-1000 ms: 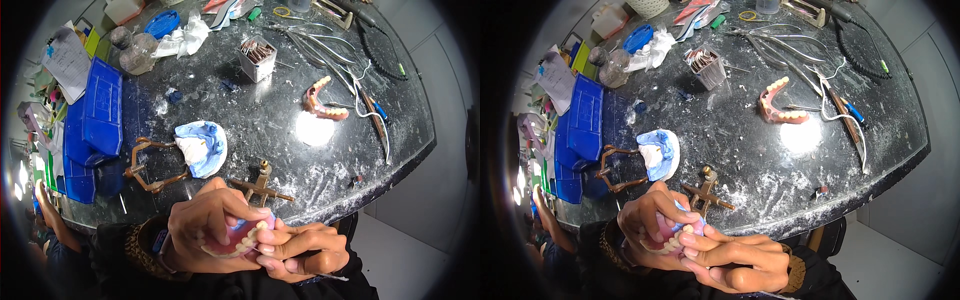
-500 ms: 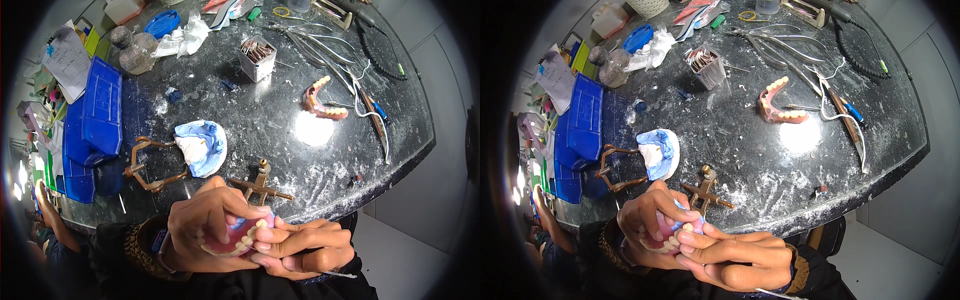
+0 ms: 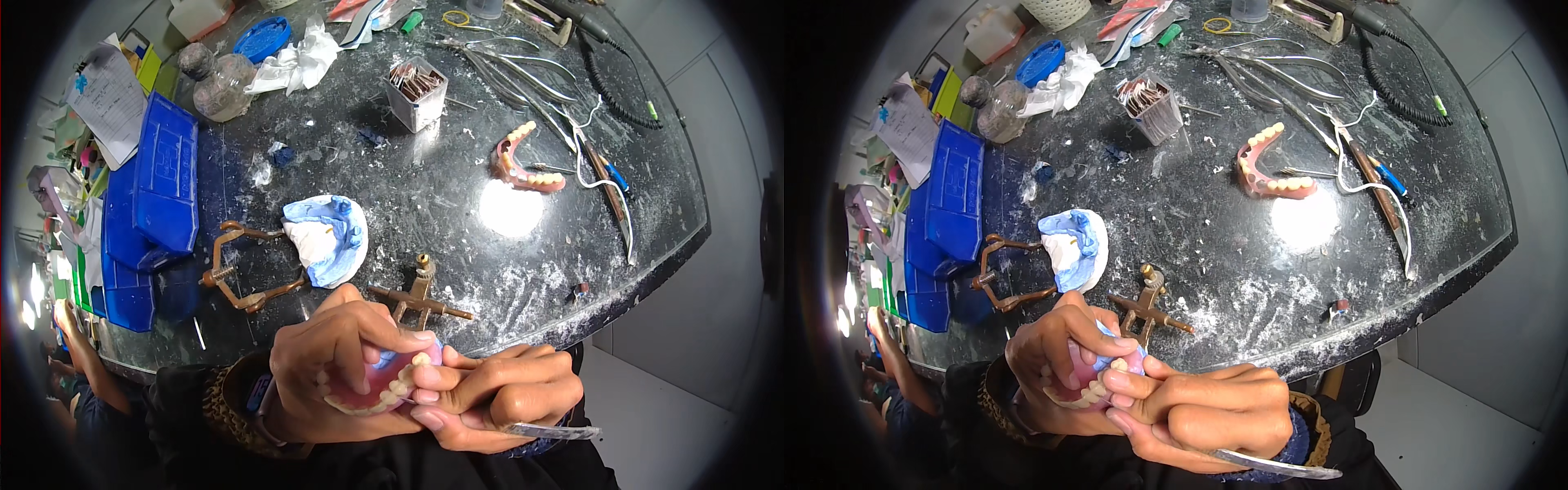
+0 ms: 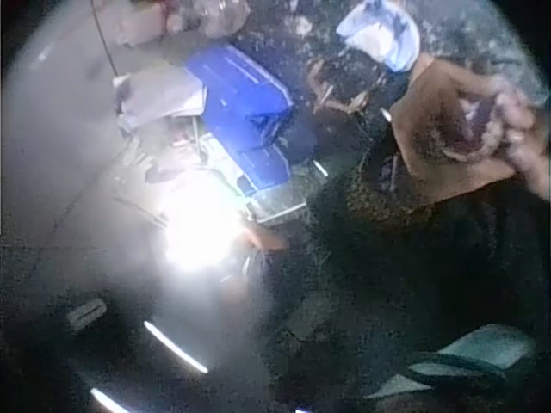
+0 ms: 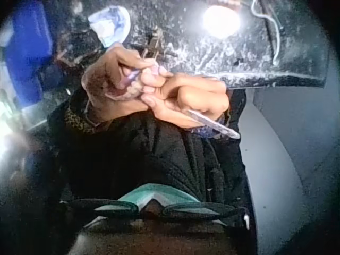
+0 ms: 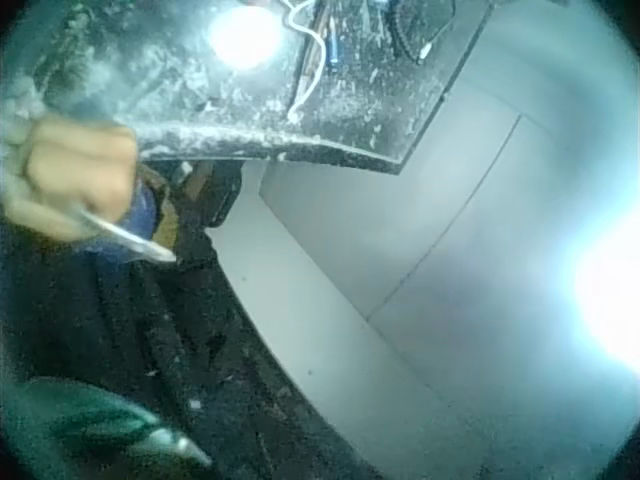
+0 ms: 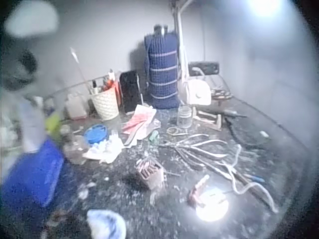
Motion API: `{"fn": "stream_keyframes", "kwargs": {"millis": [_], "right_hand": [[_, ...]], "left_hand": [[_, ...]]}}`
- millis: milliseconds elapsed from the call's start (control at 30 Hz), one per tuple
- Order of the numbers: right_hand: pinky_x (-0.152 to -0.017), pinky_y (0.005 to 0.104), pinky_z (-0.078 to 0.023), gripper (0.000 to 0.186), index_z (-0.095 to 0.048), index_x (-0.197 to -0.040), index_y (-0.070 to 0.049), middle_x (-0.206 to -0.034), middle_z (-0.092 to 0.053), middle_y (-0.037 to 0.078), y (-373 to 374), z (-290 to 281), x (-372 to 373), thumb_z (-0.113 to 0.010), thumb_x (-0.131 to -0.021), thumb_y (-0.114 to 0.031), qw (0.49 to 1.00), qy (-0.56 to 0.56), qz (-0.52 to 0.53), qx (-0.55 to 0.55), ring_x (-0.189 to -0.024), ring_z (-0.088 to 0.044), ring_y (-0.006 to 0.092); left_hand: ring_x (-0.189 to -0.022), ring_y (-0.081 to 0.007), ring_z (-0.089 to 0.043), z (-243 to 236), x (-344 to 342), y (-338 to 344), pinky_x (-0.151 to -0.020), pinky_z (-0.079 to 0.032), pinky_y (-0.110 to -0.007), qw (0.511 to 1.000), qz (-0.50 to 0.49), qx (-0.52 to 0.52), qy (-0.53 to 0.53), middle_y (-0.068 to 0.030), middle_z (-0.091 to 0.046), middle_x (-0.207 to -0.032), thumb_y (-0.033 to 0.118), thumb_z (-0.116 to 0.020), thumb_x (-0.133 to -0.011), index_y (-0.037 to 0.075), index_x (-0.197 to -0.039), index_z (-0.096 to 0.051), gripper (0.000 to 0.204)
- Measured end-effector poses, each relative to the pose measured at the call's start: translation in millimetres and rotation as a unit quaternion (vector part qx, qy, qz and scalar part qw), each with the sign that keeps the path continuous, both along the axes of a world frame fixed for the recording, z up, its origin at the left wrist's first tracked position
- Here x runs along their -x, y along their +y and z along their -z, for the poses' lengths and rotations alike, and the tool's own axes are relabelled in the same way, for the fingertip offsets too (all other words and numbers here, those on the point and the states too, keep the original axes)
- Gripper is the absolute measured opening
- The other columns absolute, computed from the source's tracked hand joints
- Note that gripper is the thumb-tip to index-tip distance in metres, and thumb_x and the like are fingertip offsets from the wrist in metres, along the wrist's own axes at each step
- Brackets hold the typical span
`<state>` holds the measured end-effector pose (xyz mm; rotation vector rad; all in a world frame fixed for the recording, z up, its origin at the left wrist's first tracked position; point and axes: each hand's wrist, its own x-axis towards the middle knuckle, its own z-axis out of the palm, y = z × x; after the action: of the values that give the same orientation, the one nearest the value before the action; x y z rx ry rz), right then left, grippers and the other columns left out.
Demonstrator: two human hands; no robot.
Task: The person carves wax on a dental prosthesis using a metal tool, tests its fit onto a dental articulator, and removes the denture base by hand.
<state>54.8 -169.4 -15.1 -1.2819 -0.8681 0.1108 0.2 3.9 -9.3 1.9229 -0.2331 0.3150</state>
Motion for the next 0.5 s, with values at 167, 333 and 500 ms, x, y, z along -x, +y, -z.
{"fn": "stream_keyframes", "kwargs": {"millis": [167,333,500], "right_hand": [[-0.073,0.0353,-0.058,0.043,-0.039,-0.054,-0.006,-0.067,-0.067,0.018,-0.6,0.3,4.3,-0.078,-0.066,0.006,0.997,0.081,-0.001,-0.004,-0.075,-0.070,0.0278],[-0.072,0.0356,-0.058,0.042,-0.039,-0.058,-0.006,-0.067,-0.066,0.020,-1.3,0.1,6.8,-0.077,-0.067,0.008,0.993,0.121,-0.005,-0.001,-0.076,-0.070,0.0291],[-0.071,0.0358,-0.059,0.040,-0.040,-0.061,-0.006,-0.069,-0.066,0.021,0.6,6.9,9.3,-0.077,-0.066,0.010,0.994,0.102,0.020,-0.024,-0.078,-0.070,0.0318]], "left_hand": [[-0.066,-0.0112,-0.064,0.6,-2.8,0.0,-0.061,-0.045,-0.024,1.000,0.008,0.028,0.000,-0.0060,-0.069,-0.090,0.014,-0.091,-0.055,0.008,-0.079,-0.054,0.044],[-0.072,-0.0136,-0.064,-1.2,-1.7,1.8,-0.062,-0.048,-0.025,1.000,0.009,0.019,0.010,-0.0056,-0.069,-0.090,0.013,-0.090,-0.054,0.009,-0.076,-0.052,0.044],[-0.073,-0.0143,-0.061,7.7,-2.0,2.8,-0.062,-0.050,-0.027,0.998,0.025,0.064,-0.002,-0.0081,-0.068,-0.093,0.012,-0.091,-0.054,0.011,-0.069,-0.044,0.049]]}}
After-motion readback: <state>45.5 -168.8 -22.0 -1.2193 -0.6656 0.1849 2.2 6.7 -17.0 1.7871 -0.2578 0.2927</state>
